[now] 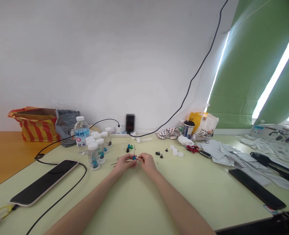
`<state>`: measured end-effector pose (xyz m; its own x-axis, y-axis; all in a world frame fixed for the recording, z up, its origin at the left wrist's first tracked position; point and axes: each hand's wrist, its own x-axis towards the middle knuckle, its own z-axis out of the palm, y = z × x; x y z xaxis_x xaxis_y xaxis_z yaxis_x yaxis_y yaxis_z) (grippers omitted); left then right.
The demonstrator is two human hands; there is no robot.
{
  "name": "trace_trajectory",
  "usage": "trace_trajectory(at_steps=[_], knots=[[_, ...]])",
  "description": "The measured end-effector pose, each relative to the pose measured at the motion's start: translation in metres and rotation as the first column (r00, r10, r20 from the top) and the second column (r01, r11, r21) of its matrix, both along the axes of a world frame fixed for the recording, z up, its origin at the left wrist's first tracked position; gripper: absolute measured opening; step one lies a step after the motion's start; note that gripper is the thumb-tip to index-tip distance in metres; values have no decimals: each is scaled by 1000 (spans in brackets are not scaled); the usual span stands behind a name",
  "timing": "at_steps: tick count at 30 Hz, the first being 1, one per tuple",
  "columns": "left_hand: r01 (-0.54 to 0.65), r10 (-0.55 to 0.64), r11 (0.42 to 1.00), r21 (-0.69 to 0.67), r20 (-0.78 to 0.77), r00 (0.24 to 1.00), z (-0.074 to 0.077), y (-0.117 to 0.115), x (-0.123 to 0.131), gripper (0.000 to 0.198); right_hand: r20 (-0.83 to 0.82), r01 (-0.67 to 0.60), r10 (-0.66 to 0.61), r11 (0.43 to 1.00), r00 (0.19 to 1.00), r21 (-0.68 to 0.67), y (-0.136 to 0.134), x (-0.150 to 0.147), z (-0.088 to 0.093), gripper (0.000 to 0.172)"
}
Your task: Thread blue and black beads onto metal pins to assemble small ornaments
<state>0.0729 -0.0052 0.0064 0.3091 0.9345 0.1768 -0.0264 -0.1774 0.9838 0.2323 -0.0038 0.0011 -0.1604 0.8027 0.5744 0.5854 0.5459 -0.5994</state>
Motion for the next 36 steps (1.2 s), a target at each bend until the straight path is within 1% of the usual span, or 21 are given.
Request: trace_trajectory(at_steps=[11, 16, 26, 31, 36], knots=[[-19, 18, 999, -36, -26, 1000, -1, 2, 0, 14, 88, 29, -32, 999, 996, 39, -4, 3, 7, 13], [-24, 23, 999, -41, -38, 999, -1, 2, -1, 14, 159, 35, -41, 999, 986, 35, -4, 2, 8, 15], [-11, 11, 1000, -4, -76, 997, 2, -2, -1, 17, 334, 46, -41, 999, 942, -6, -6, 4, 12, 20], [-3, 5, 1000, 14, -116, 993, 3, -2, 0, 14, 424, 67, -47, 997, 904, -33, -11, 2, 14, 16], [4, 3, 999, 40, -169, 986, 1, -1, -1, 13, 471, 88, -36, 992, 881, -89, -13, 2, 14, 15]])
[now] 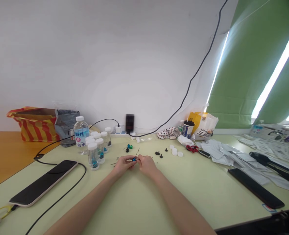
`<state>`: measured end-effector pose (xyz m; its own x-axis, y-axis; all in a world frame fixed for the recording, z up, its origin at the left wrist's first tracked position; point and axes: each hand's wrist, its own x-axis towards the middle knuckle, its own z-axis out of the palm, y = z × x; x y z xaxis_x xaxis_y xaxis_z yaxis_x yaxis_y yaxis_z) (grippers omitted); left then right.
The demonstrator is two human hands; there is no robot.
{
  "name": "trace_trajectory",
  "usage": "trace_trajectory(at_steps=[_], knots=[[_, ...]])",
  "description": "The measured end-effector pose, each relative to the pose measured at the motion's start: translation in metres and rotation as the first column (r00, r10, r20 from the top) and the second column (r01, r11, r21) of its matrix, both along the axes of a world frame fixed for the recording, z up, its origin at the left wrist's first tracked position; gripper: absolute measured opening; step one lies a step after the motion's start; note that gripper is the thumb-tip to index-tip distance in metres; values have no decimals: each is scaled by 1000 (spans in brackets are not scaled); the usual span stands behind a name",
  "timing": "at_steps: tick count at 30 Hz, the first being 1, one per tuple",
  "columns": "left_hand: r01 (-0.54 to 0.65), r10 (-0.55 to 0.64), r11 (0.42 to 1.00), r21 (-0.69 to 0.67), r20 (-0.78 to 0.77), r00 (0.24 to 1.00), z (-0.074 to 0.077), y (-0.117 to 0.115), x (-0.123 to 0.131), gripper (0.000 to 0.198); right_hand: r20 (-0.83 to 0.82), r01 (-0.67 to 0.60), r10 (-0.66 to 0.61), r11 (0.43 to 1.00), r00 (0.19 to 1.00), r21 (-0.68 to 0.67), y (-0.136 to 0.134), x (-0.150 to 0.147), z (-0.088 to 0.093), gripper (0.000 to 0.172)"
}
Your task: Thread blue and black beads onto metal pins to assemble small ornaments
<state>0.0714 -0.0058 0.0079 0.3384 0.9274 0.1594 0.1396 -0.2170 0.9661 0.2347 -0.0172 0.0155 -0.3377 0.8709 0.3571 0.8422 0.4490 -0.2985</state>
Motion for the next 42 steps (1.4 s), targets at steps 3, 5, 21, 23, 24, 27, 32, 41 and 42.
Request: trace_trajectory(at_steps=[3, 5, 21, 23, 24, 27, 32, 41, 42], knots=[[11, -10, 1000, 22, -29, 1000, -2, 2, -1, 12, 2, 1, -1, 1000, 1000, -31, 1, 1, 0, 16], [15, -14, 999, 37, -37, 999, -4, 3, -2, 13, -8, -6, 5, 999, 1000, -47, 2, 1, -1, 16], [9, -6, 997, 75, -40, 999, -13, 11, -5, 14, -134, -36, 21, 993, 991, -108, 4, 0, -1, 18], [-1, 3, 997, 73, -35, 999, -11, 10, -4, 15, -140, -31, 16, 994, 990, -103, 2, 0, -1, 18], [-7, 9, 997, 71, -32, 999, -11, 9, -4, 16, -143, -25, 11, 995, 990, -101, 2, 0, -1, 18], [-29, 31, 997, 66, -23, 999, -7, 6, -2, 17, -146, 3, -17, 996, 989, -94, 2, 0, -1, 17], [-112, 110, 990, 87, 18, 994, 0, 4, -2, 16, -160, 61, -73, 995, 984, -79, 6, 3, -1, 17], [-261, 255, 964, 56, 91, 963, 3, 5, -7, 21, -186, 65, -86, 991, 979, -118, 10, 7, -1, 13], [-266, 259, 963, 53, 104, 960, 3, 5, -7, 21, -187, 40, -64, 991, 980, -131, 9, 7, -1, 12]])
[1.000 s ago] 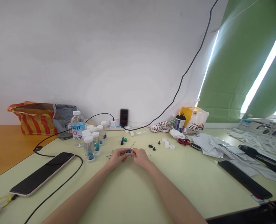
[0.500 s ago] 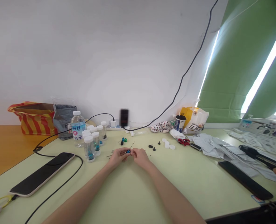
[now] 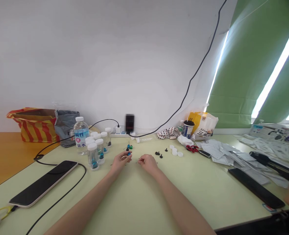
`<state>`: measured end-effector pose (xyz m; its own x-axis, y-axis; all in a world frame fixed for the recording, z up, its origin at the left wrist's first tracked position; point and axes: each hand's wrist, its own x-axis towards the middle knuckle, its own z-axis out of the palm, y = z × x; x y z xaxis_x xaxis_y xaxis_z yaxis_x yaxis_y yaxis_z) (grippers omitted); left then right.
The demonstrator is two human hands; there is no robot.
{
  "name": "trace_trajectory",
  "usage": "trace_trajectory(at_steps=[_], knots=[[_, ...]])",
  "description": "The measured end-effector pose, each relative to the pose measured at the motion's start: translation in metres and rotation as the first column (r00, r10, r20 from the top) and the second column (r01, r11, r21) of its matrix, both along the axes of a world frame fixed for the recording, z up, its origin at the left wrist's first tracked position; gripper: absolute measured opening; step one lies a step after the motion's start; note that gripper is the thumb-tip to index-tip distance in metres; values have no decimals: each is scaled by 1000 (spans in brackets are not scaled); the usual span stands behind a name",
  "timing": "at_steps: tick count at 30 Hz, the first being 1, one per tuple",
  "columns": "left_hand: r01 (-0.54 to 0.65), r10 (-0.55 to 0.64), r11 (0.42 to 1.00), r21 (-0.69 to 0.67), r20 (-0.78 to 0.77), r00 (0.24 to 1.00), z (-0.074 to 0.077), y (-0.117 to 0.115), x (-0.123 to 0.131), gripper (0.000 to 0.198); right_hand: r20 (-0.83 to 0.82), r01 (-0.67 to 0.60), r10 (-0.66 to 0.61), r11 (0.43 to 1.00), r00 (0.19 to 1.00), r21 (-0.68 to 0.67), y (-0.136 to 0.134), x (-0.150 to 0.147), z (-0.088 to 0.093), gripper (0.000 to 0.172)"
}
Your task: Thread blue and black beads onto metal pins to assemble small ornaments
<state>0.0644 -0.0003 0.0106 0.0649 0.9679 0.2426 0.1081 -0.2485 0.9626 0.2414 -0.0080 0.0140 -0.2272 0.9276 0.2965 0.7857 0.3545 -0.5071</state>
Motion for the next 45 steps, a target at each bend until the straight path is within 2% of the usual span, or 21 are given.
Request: trace_trajectory(at_steps=[5, 9, 16, 23, 28, 31, 35, 45], knots=[[3, -3, 1000, -8, 52, 999, -3, 3, 0, 21, -3, -120, 120, 992, 993, -49, -4, -4, -2, 7], [7, -5, 1000, -28, 74, 997, -4, 4, -1, 20, 5, -135, 136, 990, 991, -48, -4, -4, -3, 6], [7, -2, 998, -64, 77, 997, -3, 4, 0, 20, -9, -40, 40, 999, 999, 6, 1, -2, -4, 14], [7, -2, 997, -82, 67, 998, -4, 4, -1, 20, -59, 90, -88, 996, 994, 27, 10, 10, 1, 15], [8, -3, 996, -89, 55, 999, -4, 5, -1, 21, -85, 156, -157, 988, 984, -24, 22, 37, 3, 14], [8, -4, 996, -93, 50, 999, -4, 5, -1, 21, -82, 219, -225, 973, 971, -76, 29, 54, -1, 20], [9, -4, 995, -95, 49, 999, -4, 5, 0, 22, -66, 286, -296, 949, 953, -132, 36, 69, -7, 21], [12, -7, 995, -96, 50, 999, -4, 4, 0, 22, 31, 237, -236, 948, 971, -213, 36, 71, -10, 19]])
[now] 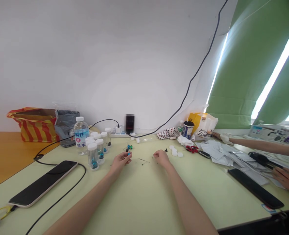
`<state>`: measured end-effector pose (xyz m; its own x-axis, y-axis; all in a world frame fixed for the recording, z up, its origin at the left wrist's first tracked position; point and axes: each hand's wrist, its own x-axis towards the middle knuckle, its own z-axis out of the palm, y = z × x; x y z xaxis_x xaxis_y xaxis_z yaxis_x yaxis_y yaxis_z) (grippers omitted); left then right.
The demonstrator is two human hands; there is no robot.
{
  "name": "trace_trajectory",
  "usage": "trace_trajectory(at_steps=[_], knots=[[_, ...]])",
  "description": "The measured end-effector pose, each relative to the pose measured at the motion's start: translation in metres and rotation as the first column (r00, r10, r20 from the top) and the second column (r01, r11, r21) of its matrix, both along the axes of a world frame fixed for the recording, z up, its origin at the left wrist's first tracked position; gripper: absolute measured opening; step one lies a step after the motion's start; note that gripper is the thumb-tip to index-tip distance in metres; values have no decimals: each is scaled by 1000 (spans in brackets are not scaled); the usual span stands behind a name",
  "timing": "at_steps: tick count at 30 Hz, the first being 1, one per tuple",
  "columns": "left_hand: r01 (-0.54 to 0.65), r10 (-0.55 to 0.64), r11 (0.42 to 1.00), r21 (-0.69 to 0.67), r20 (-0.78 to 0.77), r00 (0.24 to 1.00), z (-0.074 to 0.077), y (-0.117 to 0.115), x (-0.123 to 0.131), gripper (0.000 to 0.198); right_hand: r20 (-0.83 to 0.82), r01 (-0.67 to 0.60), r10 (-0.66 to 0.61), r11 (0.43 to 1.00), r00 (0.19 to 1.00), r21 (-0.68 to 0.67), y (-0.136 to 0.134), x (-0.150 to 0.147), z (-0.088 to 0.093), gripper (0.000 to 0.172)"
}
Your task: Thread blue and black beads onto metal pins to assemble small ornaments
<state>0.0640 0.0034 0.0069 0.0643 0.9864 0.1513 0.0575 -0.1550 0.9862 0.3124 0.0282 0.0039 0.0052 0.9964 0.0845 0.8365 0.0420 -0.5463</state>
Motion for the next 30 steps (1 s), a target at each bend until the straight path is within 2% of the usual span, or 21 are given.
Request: trace_trajectory(at_steps=[10, 30], knots=[[-2, 2, 1000, -9, -16, 1000, 0, 0, 1, 21, 80, -8, 16, 995, 997, -95, 1, -2, 1, 20], [6, -6, 1000, -4, -30, 1000, -1, 0, 0, 22, 38, -63, 63, 998, 997, -20, -4, -5, 3, 19]])
